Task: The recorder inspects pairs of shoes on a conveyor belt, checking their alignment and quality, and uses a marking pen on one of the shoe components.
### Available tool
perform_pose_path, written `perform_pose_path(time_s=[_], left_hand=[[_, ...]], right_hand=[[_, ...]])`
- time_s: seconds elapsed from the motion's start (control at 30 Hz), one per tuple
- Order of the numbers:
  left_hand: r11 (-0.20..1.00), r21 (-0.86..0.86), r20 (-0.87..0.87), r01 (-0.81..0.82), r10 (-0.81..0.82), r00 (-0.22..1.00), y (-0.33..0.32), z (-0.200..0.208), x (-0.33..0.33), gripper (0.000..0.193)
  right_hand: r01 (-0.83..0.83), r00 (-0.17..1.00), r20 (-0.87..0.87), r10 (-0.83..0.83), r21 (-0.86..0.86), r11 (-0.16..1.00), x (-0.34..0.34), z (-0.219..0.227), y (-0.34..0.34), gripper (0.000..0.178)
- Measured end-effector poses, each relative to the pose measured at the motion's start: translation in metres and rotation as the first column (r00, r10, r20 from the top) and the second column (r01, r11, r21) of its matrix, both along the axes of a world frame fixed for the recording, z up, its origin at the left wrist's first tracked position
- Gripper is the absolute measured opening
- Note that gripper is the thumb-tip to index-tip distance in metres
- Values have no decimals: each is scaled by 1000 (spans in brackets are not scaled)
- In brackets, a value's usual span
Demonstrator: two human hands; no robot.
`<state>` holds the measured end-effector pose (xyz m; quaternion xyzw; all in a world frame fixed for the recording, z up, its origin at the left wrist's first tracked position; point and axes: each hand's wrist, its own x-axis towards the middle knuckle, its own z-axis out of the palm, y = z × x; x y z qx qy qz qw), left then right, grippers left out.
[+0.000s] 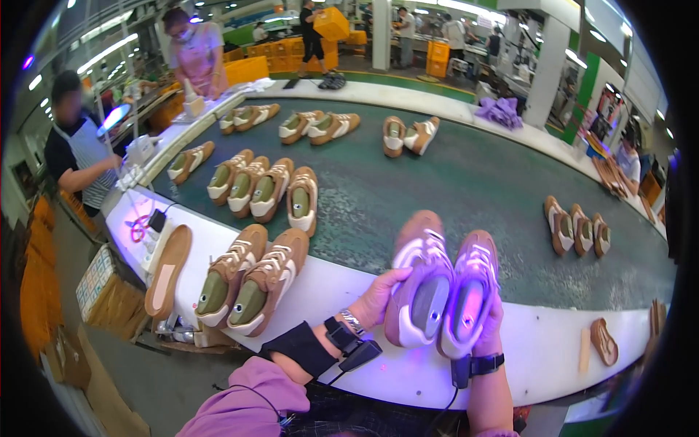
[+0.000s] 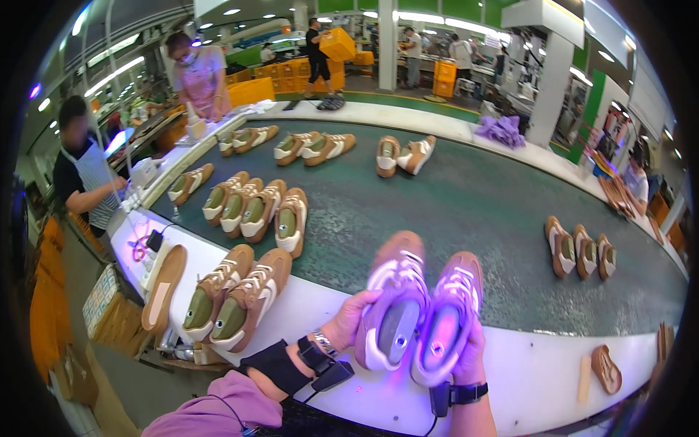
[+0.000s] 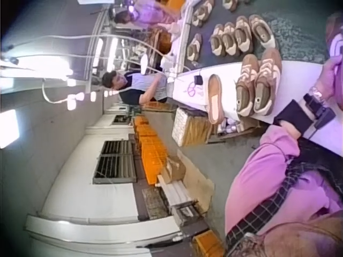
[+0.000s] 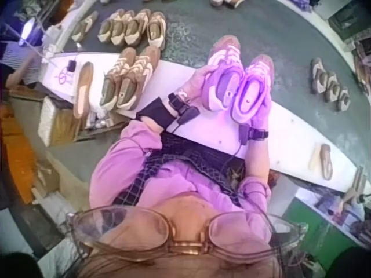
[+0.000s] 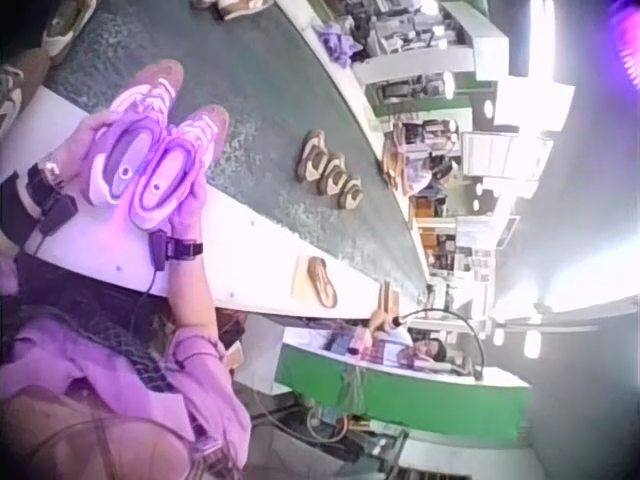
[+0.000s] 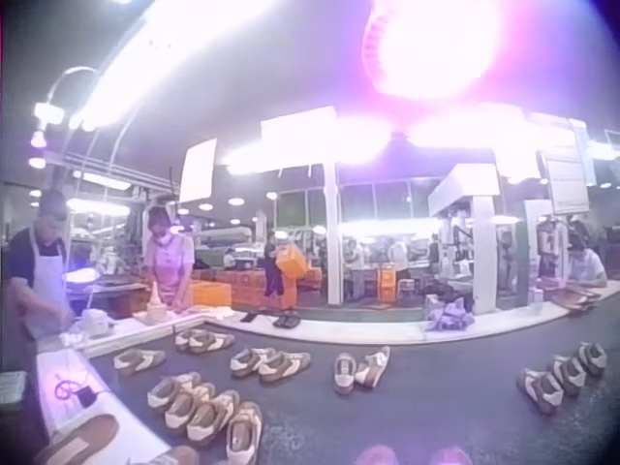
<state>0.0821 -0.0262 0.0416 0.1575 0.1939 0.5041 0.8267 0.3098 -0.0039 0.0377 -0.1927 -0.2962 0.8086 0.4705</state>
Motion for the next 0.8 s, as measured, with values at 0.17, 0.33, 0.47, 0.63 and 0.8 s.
perform_pose_path(time_s=[0.17, 0.33, 0.47, 0.63, 0.8], left_hand=[[937, 39, 60, -348, 346, 936, 6, -10, -7, 55], [911, 20, 12, -412, 411, 911, 9, -9, -4, 56], [891, 10, -87, -453, 452, 888, 8, -13, 1, 52], [886, 17, -103, -463, 462, 881, 7, -14, 6, 49], [881, -5, -111, -474, 470, 875, 8, -17, 4, 52]], right_hand=[[209, 971, -137, -198, 69, 975, 5, -6, 10, 67], [354, 934, -23, -355, -36, 934, 8, 10, -2, 56], [412, 911, 9, -413, -90, 907, 5, 11, -4, 47], [410, 912, 43, -408, -104, 906, 10, 6, -2, 46], [445, 895, 102, -434, -138, 885, 0, 16, -5, 44]])
